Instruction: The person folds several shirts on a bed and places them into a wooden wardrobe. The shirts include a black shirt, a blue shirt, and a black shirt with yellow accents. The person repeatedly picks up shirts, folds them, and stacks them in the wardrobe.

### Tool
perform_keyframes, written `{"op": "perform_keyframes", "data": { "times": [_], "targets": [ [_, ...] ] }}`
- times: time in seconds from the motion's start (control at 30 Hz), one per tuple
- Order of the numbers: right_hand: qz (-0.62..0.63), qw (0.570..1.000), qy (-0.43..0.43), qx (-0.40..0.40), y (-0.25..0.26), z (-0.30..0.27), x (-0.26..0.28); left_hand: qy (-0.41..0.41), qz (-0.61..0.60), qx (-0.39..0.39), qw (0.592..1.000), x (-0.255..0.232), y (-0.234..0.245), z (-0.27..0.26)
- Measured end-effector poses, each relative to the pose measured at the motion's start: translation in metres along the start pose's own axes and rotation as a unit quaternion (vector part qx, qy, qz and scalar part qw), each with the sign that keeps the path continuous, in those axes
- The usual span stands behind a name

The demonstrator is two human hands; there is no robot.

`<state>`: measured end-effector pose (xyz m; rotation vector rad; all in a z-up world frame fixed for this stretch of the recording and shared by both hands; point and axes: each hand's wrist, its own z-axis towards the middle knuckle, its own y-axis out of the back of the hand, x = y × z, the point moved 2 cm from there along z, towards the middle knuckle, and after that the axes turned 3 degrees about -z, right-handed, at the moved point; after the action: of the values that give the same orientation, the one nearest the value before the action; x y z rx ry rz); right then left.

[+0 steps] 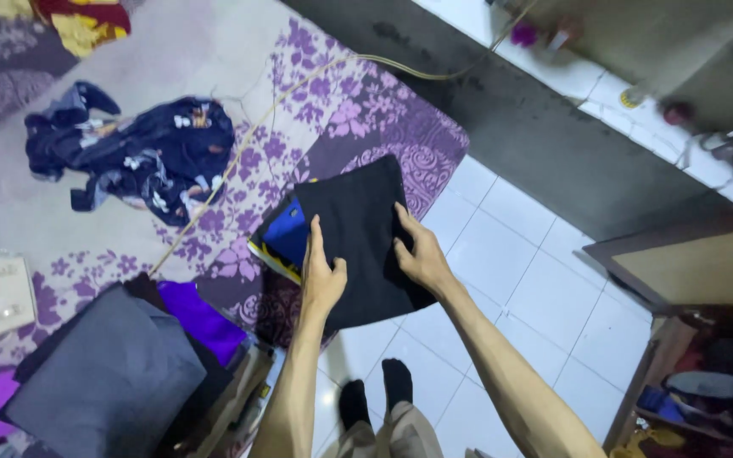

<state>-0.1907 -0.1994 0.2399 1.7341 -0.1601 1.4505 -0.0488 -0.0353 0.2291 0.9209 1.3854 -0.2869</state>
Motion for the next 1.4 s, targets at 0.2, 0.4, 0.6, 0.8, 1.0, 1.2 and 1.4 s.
{"op": "perform_keyframes", "data": {
  "times": [0.2, 0.4, 0.6, 0.8, 1.0, 1.2, 1.4],
  "targets": [
    [-0.007, 1.000, -0.007, -0.021, 0.035, -0.015, 0.043, -0.005, -0.001, 0.017, 1.000, -0.043, 0.006, -0.010],
    [-0.007, 0.998, -0.037, -0.055, 0.069, -0.038, 0.079, -0.027, 0.032, 0.017, 0.999, -0.087, 0.004, -0.021],
    [-0.002, 0.994, -0.052, -0.095, 0.111, -0.063, 0.116, -0.062, 0.026, 0.038, 0.997, -0.136, 0.005, -0.030],
    [0.020, 0.987, -0.050, -0.154, 0.148, -0.088, 0.150, -0.094, 0.008, 0.076, 0.993, -0.180, -0.002, -0.035],
    [0.002, 0.978, -0.051, -0.203, 0.193, -0.116, 0.163, -0.140, 0.006, 0.110, 0.984, -0.227, -0.023, -0.045],
    [-0.012, 0.964, -0.064, -0.259, 0.231, -0.139, 0.159, -0.176, -0.001, 0.165, 0.970, -0.268, -0.052, -0.049],
    [-0.013, 0.946, -0.082, -0.312, 0.277, -0.161, 0.158, -0.212, -0.017, 0.203, 0.956, -0.313, -0.089, -0.053]
  ]
}}
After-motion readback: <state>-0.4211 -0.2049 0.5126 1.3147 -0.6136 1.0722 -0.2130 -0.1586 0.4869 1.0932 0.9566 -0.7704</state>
